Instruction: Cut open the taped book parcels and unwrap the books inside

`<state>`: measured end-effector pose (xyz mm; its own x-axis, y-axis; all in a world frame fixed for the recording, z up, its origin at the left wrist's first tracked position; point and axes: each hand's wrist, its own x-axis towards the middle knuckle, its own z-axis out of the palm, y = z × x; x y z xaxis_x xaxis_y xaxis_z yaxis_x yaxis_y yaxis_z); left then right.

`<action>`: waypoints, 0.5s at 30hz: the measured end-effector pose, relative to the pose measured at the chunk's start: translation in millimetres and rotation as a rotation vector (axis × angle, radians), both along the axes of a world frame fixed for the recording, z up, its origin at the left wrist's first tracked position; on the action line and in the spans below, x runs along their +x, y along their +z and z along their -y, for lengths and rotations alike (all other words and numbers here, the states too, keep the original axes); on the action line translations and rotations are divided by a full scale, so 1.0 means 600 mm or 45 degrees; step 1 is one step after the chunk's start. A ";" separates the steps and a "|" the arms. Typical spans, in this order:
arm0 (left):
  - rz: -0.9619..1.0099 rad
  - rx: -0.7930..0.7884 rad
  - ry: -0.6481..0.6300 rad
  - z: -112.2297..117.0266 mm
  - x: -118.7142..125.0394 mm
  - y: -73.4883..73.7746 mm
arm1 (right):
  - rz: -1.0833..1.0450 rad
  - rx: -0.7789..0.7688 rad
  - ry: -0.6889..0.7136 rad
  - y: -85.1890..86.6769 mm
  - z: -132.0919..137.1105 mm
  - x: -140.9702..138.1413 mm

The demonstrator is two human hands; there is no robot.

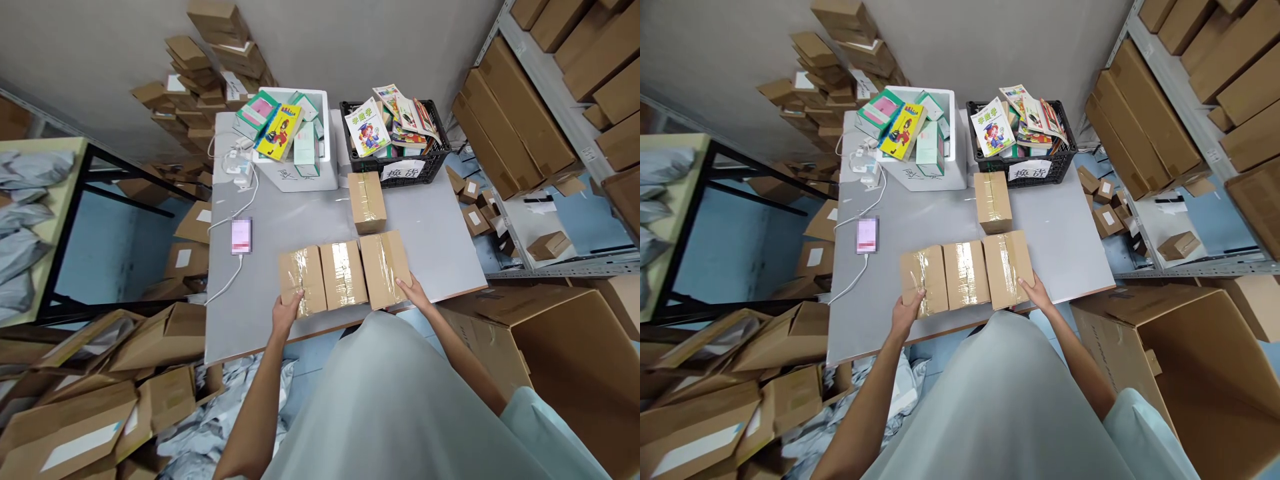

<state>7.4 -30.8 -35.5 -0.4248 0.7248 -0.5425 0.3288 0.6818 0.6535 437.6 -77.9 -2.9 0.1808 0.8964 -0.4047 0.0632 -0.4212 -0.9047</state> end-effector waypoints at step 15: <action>-0.016 0.063 -0.006 0.000 -0.001 -0.011 | 0.268 0.017 -0.110 -0.008 0.035 0.116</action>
